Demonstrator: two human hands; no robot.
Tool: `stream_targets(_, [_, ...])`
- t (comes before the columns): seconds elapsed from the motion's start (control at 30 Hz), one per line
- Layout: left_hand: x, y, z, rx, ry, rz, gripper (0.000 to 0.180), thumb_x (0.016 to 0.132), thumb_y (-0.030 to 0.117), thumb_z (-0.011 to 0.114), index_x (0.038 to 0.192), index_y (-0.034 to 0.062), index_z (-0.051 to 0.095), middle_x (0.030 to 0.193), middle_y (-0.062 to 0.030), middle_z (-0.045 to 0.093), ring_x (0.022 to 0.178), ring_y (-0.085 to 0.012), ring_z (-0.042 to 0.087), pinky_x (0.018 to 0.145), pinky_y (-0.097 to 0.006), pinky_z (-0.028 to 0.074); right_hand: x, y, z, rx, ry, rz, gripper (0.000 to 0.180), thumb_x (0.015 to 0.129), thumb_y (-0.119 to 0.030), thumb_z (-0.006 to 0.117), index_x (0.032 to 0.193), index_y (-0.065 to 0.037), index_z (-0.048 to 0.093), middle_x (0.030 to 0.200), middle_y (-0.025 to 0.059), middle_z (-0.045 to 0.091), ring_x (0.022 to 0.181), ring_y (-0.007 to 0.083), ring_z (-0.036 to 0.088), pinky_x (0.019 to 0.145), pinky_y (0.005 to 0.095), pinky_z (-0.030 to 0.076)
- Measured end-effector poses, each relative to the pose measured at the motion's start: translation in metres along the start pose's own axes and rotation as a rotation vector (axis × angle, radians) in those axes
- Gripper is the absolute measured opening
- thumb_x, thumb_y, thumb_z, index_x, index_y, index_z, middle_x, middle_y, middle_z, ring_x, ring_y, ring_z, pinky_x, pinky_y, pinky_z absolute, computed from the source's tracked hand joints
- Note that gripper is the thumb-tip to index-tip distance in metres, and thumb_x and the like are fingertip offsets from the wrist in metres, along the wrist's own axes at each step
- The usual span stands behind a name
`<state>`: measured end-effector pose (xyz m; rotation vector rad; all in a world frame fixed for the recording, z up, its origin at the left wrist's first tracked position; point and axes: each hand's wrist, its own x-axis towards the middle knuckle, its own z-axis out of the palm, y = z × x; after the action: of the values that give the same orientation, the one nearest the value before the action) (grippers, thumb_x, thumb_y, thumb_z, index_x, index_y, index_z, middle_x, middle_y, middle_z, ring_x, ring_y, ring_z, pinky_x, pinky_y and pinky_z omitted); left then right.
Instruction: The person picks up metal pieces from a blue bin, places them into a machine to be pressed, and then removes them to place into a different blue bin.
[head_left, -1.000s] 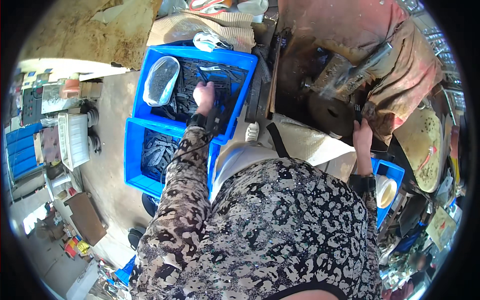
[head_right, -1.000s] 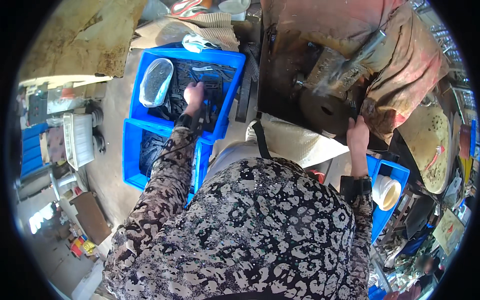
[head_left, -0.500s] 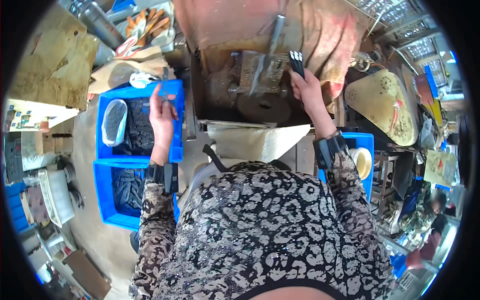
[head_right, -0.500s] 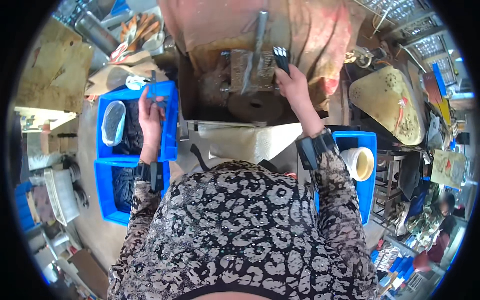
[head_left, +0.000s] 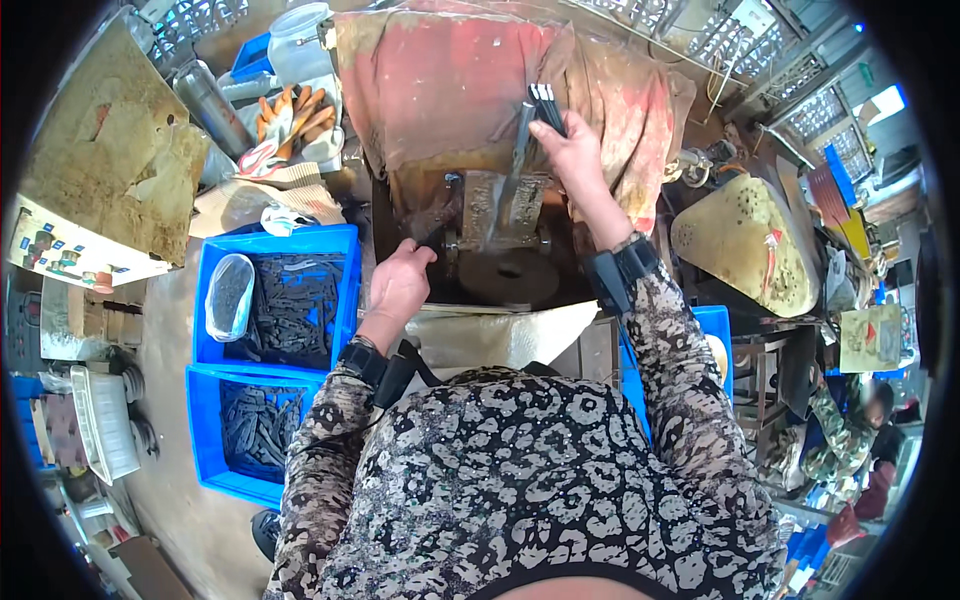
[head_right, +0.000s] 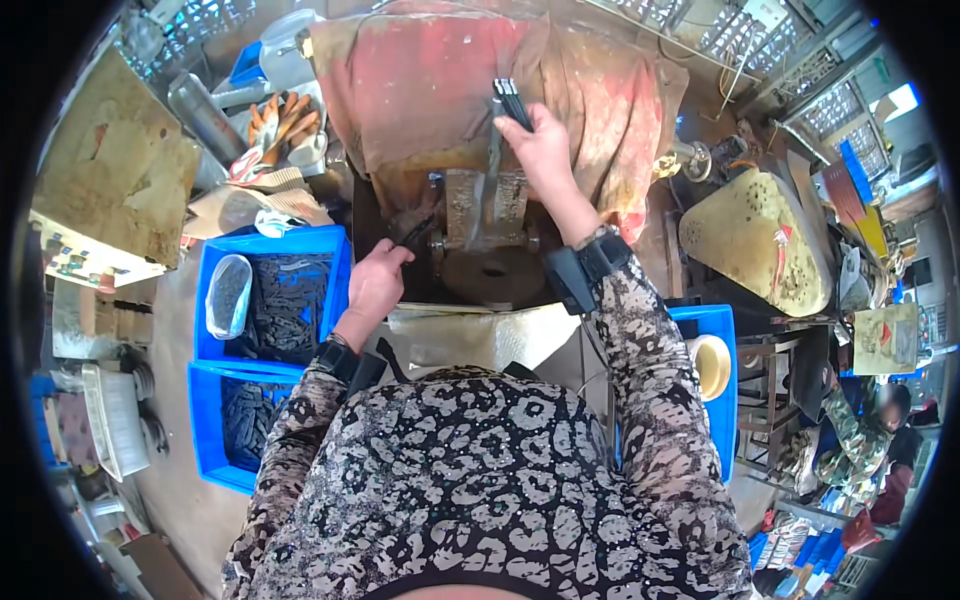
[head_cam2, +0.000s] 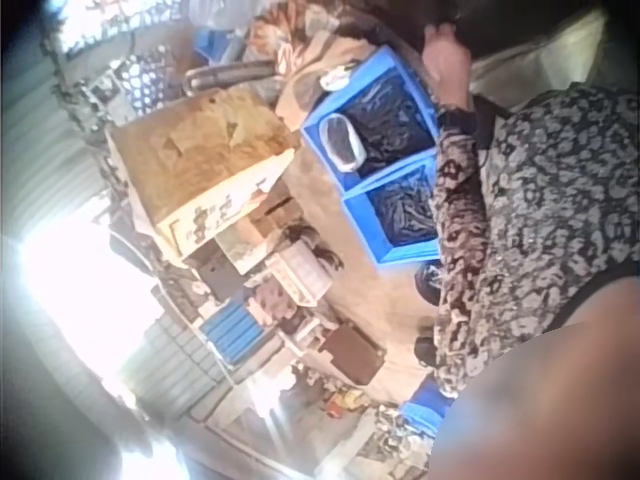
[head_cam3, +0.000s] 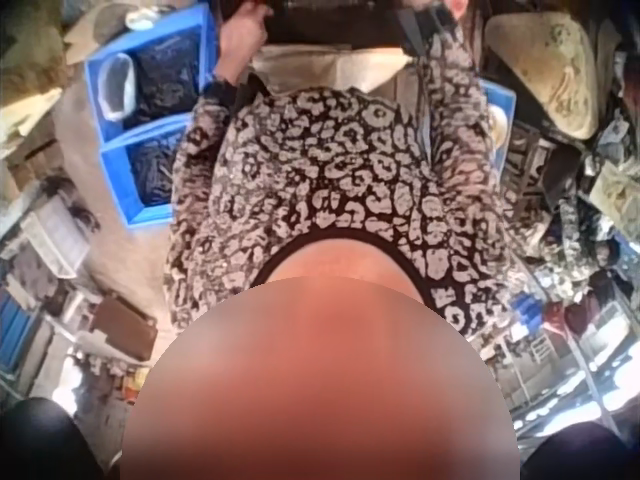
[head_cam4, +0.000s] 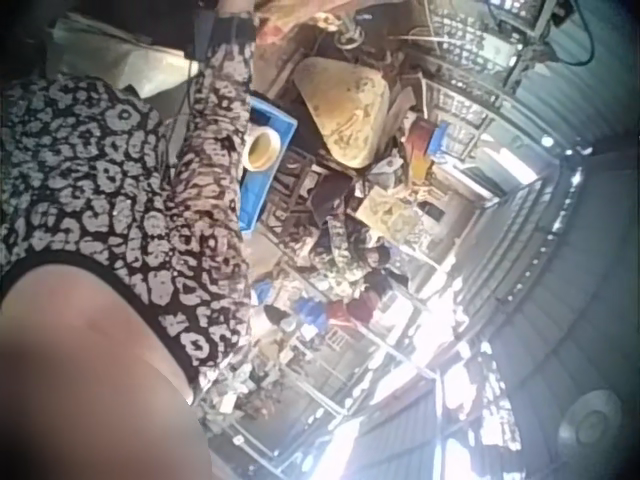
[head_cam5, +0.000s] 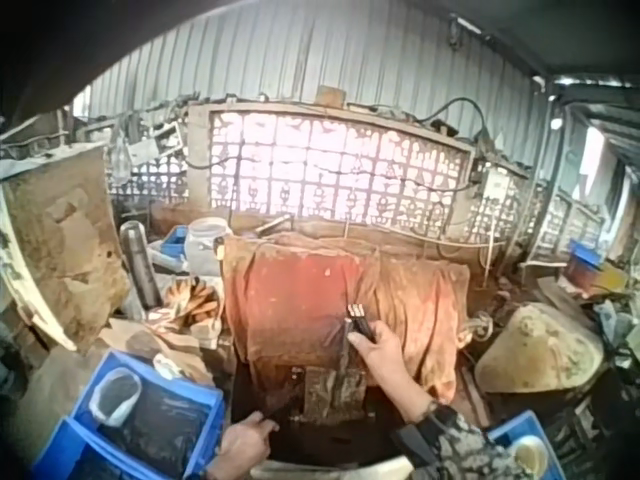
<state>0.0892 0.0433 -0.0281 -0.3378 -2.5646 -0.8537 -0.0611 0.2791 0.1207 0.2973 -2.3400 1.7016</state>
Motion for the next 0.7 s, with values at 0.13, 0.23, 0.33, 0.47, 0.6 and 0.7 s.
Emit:
stream_targets(0.13, [-0.002,0.005,0.000,0.047,-0.089,-0.056,0.021,0.077,-0.002,0.056,0.088,0.0120,0.066,0.089,-0.0105,0.060,0.077,-0.0343,0.063,0.063,-0.045,0.052,0.022,-0.005,0.005,-0.379,0.180,-0.236,0.036,0.085,-0.028,0.075,0.109,-0.003,0.065,0.083,0.0062,0.070,0.068,0.0173,0.062,0.064,0.0314,0.049])
stream_targets(0.23, [-0.002,0.008,0.000,0.068,-0.052,-0.006,0.019,0.075,0.001,0.059,0.088,0.0121,0.068,0.089,-0.0118,0.062,0.072,-0.0332,0.065,0.063,-0.043,0.054,0.029,-0.010,0.005,-0.548,0.139,-0.157,0.038,0.084,-0.032,0.075,0.109,-0.005,0.067,0.086,0.0102,0.071,0.073,0.0219,0.065,0.069,0.0343,0.050])
stream_targets(0.33, [0.000,0.012,0.000,0.067,-0.093,-0.027,0.019,0.074,0.001,0.059,0.088,0.0117,0.067,0.089,-0.0118,0.062,0.072,-0.0331,0.065,0.063,-0.043,0.054,0.031,-0.015,0.006,-0.624,0.112,-0.126,0.038,0.084,-0.036,0.074,0.108,-0.007,0.069,0.086,0.0134,0.071,0.075,0.0253,0.067,0.071,0.0362,0.051])
stream_targets(0.47, [0.001,0.017,0.001,0.067,-0.114,-0.044,0.018,0.075,0.001,0.059,0.088,0.0111,0.067,0.088,-0.0118,0.062,0.072,-0.0333,0.065,0.062,-0.043,0.054,0.031,-0.016,0.005,-0.627,0.093,-0.123,0.037,0.084,-0.039,0.072,0.104,-0.008,0.070,0.081,0.0162,0.069,0.074,0.0286,0.067,0.070,0.0376,0.051])
stream_targets(0.6, [0.002,0.021,0.000,0.066,-0.118,-0.040,0.017,0.076,0.002,0.059,0.088,0.0106,0.067,0.088,-0.0119,0.062,0.072,-0.0335,0.065,0.063,-0.043,0.054,0.031,-0.014,0.001,-0.645,0.092,-0.126,0.036,0.085,-0.041,0.070,0.102,-0.009,0.069,0.081,0.0170,0.069,0.078,0.0328,0.066,0.071,0.0415,0.050])
stream_targets(0.7, [0.000,0.024,-0.001,0.060,-0.124,-0.051,0.018,0.077,0.001,0.058,0.089,0.0103,0.067,0.089,-0.0114,0.061,0.073,-0.0338,0.064,0.063,-0.043,0.053,0.030,-0.014,-0.001,-0.661,0.083,-0.120,0.035,0.086,-0.045,0.066,0.096,-0.012,0.068,0.081,0.0173,0.068,0.083,0.0370,0.065,0.073,0.0469,0.049])
